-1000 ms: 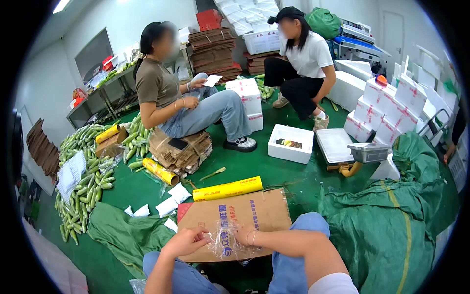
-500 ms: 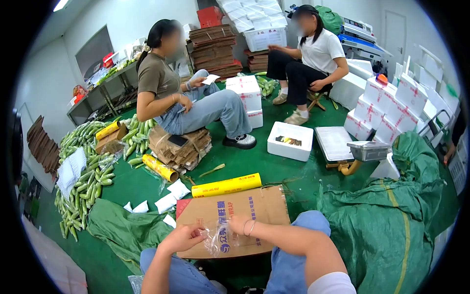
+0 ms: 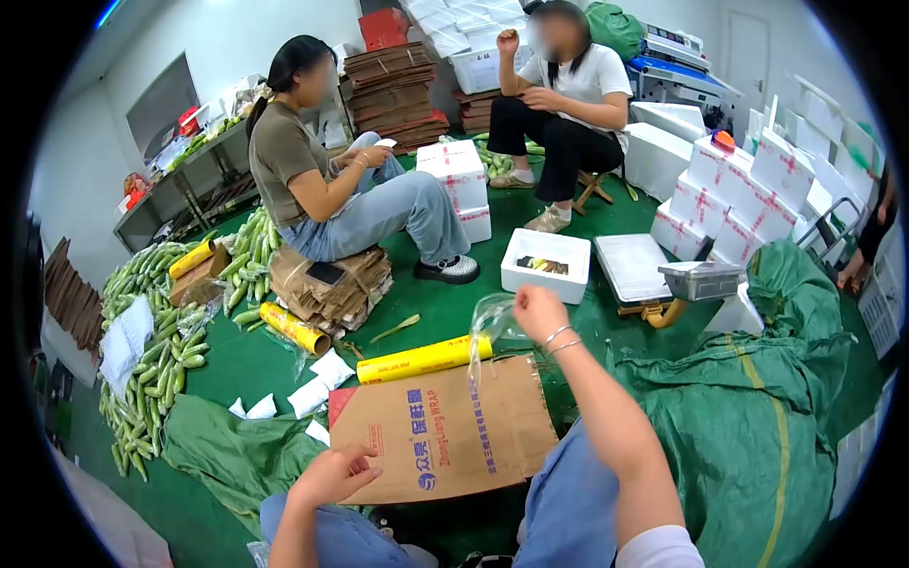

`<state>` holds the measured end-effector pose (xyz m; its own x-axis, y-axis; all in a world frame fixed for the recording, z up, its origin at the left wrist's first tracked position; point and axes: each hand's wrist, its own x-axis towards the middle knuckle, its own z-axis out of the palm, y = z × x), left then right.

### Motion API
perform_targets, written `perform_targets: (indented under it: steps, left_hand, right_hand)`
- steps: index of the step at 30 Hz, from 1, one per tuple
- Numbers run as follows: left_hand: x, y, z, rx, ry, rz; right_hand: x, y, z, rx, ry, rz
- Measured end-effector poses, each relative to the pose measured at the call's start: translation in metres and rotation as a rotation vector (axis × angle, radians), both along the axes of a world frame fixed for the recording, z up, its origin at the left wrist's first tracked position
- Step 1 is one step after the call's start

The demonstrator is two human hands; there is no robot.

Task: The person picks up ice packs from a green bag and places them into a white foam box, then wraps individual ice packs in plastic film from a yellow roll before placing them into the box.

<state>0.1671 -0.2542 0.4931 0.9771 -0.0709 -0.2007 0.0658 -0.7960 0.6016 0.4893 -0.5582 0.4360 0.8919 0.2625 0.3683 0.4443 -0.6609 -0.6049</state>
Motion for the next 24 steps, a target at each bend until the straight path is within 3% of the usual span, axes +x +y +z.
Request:
perform_targets:
  steps: [3,5,7,9,10,12,15,17,19,21,24]
  left_hand:
    - [-0.004,0.003,-0.002,-0.011,-0.01,-0.022]
    - [0.0,0.006,-0.007,-0.013,-0.023,-0.045]
    - [0.004,0.013,-0.012,-0.011,0.032,-0.077]
    - [0.009,0.014,-0.015,0.0,0.055,-0.081]
    - [0.011,0.015,-0.017,0.015,0.066,-0.084]
    - [0.021,0.01,0.005,0.085,0.123,-0.082]
    - [0.027,0.005,0.003,-0.009,0.12,0.06]
    - [0.027,0.009,-0.001,0.01,0.184,0.06]
    - [0.037,0.002,0.011,-0.006,0.034,-0.036]
    - [0.046,-0.004,0.02,-0.055,0.256,0.035]
    - [0.052,0.002,0.003,0.009,0.29,-0.051]
  right_hand:
    - [0.019,-0.021,-0.004,0.011,0.067,-0.025]
    - [0.022,-0.028,-0.017,-0.249,-0.065,-0.145]
    - [0.032,-0.033,-0.032,-0.292,-0.099,-0.168]
    - [0.04,-0.032,-0.054,-0.399,0.06,-0.285]
    - [0.046,-0.032,-0.065,-0.398,0.068,-0.285]
    - [0.063,-0.028,-0.091,-0.396,0.339,-0.287]
    - [0.087,-0.018,-0.142,-0.357,0.397,-0.294]
    - [0.111,-0.015,-0.186,-0.431,0.403,-0.182]
    - [0.118,-0.005,-0.198,-0.407,0.439,-0.236]
    - [0.139,-0.004,-0.237,-0.427,0.446,-0.198]
    - [0.156,0.005,-0.271,-0.48,0.485,-0.104]
